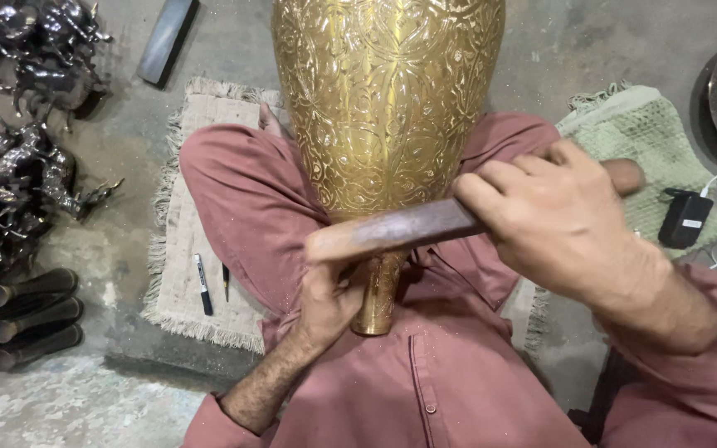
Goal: The person sits on the floor with a large engraved brass vase held between their legs and repeatedly strikes a small punch held against the vase's base using a wooden mallet, repositioning the punch around the rim as they work.
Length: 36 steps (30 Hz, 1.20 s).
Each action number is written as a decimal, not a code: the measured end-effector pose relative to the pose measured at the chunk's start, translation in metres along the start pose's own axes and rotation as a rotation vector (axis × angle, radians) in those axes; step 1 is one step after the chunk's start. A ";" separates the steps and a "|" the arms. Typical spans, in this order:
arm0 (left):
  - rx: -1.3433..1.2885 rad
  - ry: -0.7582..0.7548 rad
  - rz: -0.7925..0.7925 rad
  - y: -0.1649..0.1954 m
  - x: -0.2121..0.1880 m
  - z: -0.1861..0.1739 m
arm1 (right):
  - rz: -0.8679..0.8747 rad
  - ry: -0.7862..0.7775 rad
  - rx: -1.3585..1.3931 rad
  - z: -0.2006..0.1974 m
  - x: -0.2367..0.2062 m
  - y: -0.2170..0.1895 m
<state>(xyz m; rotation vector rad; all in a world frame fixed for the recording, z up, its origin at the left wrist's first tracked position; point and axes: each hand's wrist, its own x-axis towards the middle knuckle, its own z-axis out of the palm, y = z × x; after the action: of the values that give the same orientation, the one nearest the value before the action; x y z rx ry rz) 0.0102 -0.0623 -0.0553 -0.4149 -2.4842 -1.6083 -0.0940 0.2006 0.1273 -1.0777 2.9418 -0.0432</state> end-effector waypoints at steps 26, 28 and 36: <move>-0.275 0.092 0.168 -0.041 -0.036 0.028 | -0.059 -0.026 0.060 -0.008 -0.005 -0.003; -0.258 0.056 0.131 -0.042 -0.044 0.026 | -0.071 0.037 0.114 -0.009 -0.007 0.000; -0.248 0.115 0.158 -0.057 -0.044 0.032 | -0.086 -0.053 -0.030 -0.018 0.002 -0.014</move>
<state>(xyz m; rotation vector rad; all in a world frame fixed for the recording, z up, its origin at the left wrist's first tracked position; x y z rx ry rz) 0.0352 -0.0612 -0.1301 -0.5204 -2.1196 -1.8239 -0.0864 0.1891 0.1459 -1.1903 2.8568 0.0281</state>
